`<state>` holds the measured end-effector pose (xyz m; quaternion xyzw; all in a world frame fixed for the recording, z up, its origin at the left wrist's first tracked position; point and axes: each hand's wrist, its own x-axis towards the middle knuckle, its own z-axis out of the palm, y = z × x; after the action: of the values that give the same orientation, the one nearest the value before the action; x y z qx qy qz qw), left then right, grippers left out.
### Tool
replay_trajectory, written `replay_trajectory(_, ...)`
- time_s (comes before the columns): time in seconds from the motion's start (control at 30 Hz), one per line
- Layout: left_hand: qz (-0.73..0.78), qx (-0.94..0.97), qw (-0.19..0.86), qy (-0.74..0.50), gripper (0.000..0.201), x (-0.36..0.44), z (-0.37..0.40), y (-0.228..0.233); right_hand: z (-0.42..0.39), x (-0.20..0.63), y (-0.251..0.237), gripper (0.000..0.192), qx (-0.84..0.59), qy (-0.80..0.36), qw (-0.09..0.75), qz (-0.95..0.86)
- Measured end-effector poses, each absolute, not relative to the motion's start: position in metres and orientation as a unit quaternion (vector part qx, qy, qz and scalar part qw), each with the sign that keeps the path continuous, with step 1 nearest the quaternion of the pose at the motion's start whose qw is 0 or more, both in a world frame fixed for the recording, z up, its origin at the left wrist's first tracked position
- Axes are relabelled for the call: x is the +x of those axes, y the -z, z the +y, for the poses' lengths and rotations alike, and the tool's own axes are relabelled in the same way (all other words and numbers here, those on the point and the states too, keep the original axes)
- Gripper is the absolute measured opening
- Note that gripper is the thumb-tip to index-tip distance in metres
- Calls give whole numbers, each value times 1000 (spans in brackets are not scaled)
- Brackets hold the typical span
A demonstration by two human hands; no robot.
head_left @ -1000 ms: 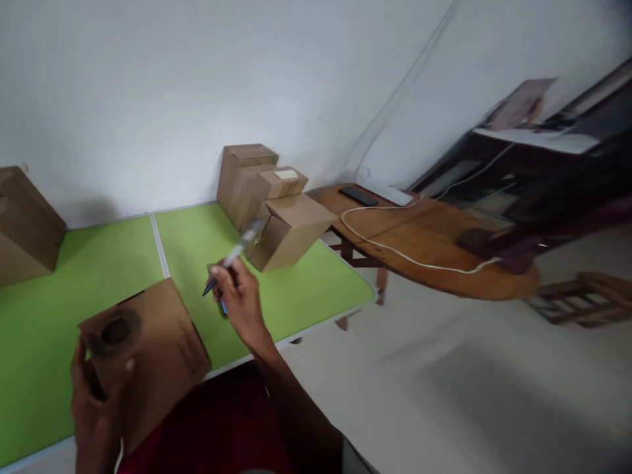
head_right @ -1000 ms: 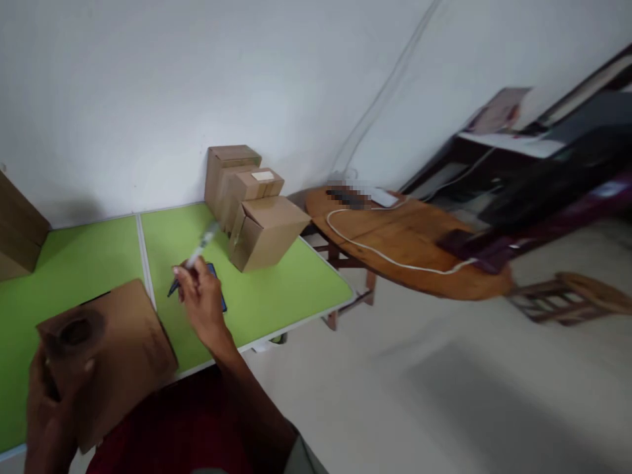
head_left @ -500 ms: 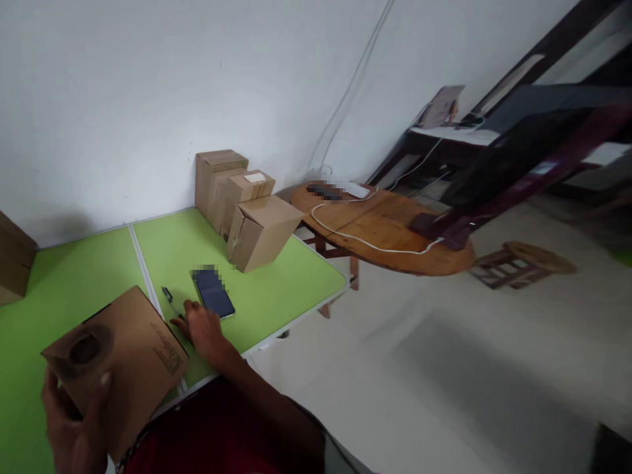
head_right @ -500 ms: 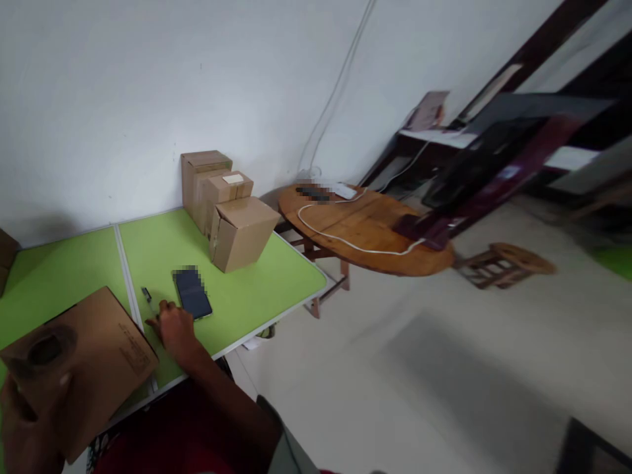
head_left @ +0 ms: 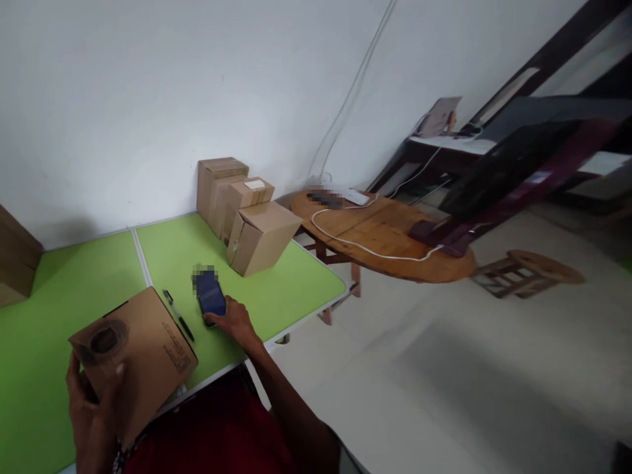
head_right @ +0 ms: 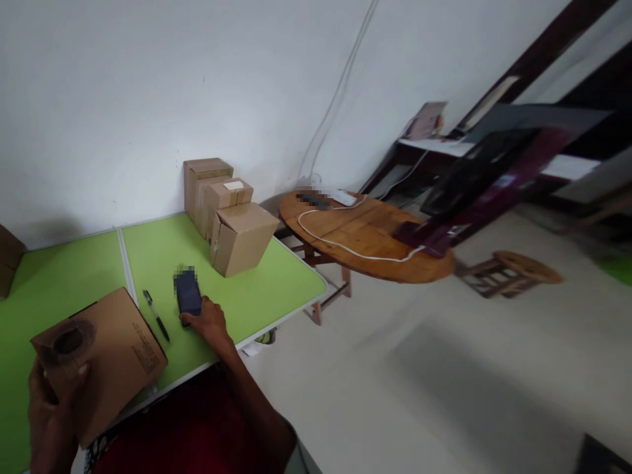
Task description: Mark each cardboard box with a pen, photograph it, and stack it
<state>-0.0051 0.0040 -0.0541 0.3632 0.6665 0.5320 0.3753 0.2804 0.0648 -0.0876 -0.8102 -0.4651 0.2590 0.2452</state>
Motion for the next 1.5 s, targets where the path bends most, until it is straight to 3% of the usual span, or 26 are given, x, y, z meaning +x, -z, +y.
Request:
replay_trajectory(0.07, 665, 359, 373, -538, 133, -11, 5, 61, 54, 285, 89, 43, -771, -325, 316, -447)
replay_trajectory(0.23, 680, 361, 365, -524, 130, -14, 6, 65, 5, 288, 77, 72, -618, -494, 482, -376)
replay_trajectory(0.33, 667, 375, 365, -530, 125, -1, 4, 55, -19, 273, 62, 73, -438, -628, 571, -297)
replay_trajectory(0.53, 643, 421, 361, -529, 119, 26, -9, 45, -34, 215, 35, 63, -250, -755, 535, -284)
replay_trajectory(0.77, 560, 453, 397, -568, 139, 24, -22, 62, -41, 176, 25, 49, -256, -784, 485, -292)
replay_trajectory(0.97, 663, 390, 352, -533, 116, 12, -16, 48, -32, 186, 40, 60, -278, -750, 527, -287)
replay_trajectory(1.13, 675, 361, 361, -532, 122, 0, -13, 45, 10, 228, 61, 62, -453, -561, 602, -341)
replay_trajectory(1.27, 664, 349, 371, -547, 127, -3, -12, 50, 49, 262, 91, 59, -605, -381, 577, -395)
replay_trajectory(1.4, 672, 359, 369, -533, 124, -7, -11, 55, 71, 277, 123, 57, -664, -335, 528, -410)
replay_trajectory(1.5, 682, 352, 366, -526, 124, -11, -8, 60, 73, 281, 136, 45, -710, -285, 476, -434)
